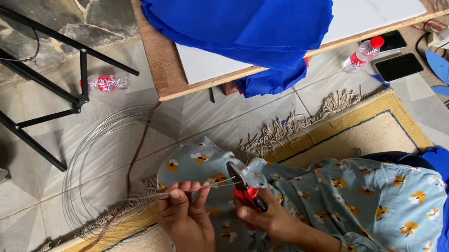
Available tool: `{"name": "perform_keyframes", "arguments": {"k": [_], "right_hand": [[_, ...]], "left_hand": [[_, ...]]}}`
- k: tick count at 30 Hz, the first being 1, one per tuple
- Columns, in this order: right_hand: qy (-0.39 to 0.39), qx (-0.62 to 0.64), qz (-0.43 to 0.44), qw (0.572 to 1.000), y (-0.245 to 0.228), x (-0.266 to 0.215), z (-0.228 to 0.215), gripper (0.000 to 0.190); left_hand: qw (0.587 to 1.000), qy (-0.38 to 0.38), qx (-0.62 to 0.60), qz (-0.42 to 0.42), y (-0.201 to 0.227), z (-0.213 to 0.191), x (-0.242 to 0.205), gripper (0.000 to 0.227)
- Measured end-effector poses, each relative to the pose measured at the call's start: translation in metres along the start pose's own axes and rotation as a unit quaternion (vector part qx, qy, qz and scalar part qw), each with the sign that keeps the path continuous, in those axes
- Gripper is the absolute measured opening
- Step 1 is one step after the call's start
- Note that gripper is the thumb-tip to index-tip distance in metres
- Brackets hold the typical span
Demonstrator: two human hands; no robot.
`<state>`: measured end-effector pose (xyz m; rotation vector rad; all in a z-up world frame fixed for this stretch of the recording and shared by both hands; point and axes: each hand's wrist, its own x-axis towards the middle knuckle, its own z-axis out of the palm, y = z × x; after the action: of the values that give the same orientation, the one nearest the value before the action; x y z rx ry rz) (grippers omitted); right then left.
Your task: The person prepares craft components by handling bundles of wire, straightening them by hand, and using pliers to cut them to length while seated on the floor.
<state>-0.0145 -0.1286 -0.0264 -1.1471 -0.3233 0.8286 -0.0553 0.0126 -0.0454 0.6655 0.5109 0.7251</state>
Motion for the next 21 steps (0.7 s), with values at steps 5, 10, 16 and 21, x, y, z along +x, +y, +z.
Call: {"name": "perform_keyframes", "arguments": {"k": [5,10,16,21], "right_hand": [[0.052,-0.035,0.092,0.994,0.033,-0.020,-0.011,0.034],[0.009,0.062,0.000,0.998,0.019,-0.002,-0.006,0.034],[0.011,-0.042,0.047,0.998,0.032,-0.021,-0.004,0.030],[0.010,0.131,0.008,0.991,0.014,-0.011,0.003,0.038]], "left_hand": [[0.999,0.012,0.019,-0.028,0.004,-0.005,0.006,0.012],[0.999,-0.039,-0.012,0.026,-0.002,0.003,-0.018,0.011],[0.998,0.036,0.050,0.022,0.010,0.001,-0.007,0.012],[0.995,-0.048,0.053,0.068,0.010,0.019,-0.026,0.018]]}}
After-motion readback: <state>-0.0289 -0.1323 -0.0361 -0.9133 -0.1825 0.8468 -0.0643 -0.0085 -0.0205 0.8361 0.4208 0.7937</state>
